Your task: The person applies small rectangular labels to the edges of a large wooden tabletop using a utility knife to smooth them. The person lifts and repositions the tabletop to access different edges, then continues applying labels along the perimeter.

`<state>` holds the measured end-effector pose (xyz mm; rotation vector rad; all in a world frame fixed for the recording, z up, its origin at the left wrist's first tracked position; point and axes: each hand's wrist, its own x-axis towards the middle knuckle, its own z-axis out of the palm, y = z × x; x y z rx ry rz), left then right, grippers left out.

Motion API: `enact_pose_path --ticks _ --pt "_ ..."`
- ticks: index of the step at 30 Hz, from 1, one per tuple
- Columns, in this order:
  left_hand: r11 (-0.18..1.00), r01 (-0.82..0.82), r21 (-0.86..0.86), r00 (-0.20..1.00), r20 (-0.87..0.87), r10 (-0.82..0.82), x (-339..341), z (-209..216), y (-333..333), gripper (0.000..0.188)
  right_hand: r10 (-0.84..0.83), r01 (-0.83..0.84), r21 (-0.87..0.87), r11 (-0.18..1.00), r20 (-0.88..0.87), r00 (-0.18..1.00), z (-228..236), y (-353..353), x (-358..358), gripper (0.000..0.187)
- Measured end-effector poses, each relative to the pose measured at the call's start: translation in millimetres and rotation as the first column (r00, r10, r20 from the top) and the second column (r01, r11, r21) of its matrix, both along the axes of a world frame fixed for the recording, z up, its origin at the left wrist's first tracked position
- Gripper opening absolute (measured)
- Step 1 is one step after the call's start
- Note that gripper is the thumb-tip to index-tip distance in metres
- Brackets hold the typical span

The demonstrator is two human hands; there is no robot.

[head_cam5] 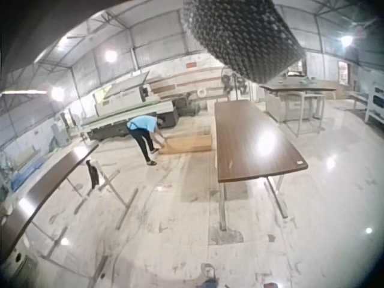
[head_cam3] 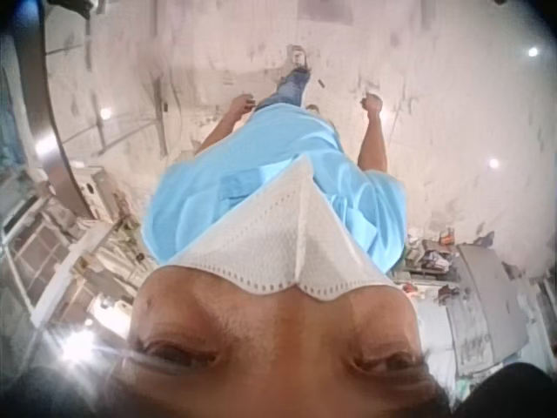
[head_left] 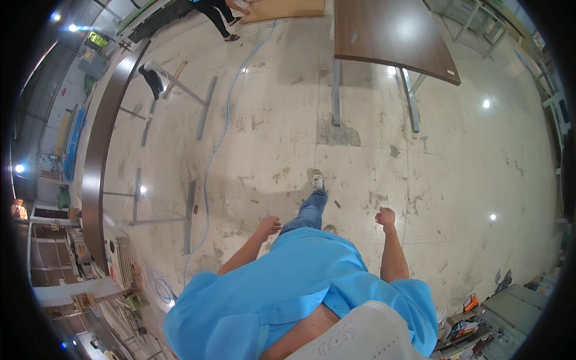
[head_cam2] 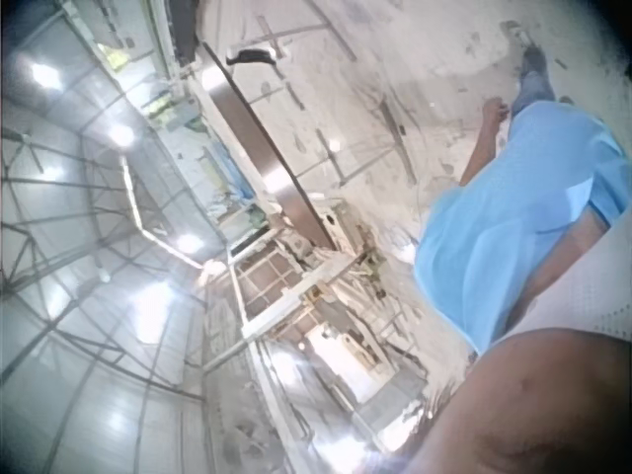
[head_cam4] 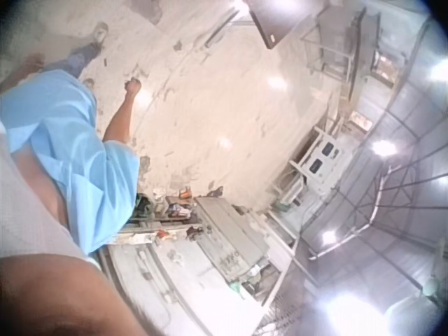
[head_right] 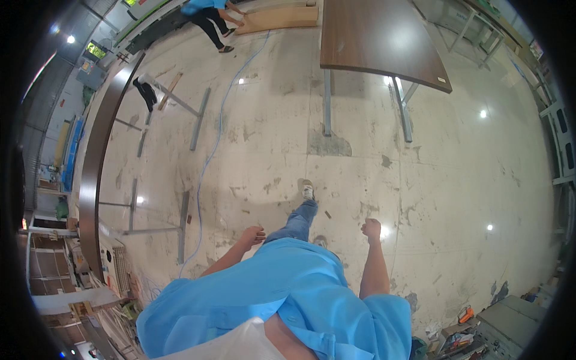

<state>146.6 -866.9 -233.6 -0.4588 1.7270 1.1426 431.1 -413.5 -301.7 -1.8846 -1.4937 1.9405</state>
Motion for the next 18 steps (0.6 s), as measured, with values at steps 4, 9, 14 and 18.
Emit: enact_pose_path --ticks 4,9,14,18 --pt "0.988 0.109 0.113 0.977 -0.197 -0.085 -86.9 10.9 101.8 0.033 0.015 -0.017 -0.065 0.998 -0.024 1.000 10.0 34.1 -97.2 0.040" --pt "0.909 0.394 0.135 0.794 -0.547 -0.263 -236.2 66.4 305.9 0.036 0.154 -0.158 -0.061 0.986 -0.054 0.987 28.2 56.0 -164.1 0.042" --pt "0.820 0.532 0.212 0.664 -0.705 -0.249 -327.0 153.3 497.0 0.039 -0.285 0.268 -0.144 0.953 -0.115 0.952 19.2 86.1 -160.9 0.036" --pt "0.801 0.560 0.212 0.646 -0.718 -0.261 -373.7 170.7 613.8 0.039 -0.196 0.212 -0.118 0.970 0.134 0.971 -23.3 117.0 -136.2 0.033"
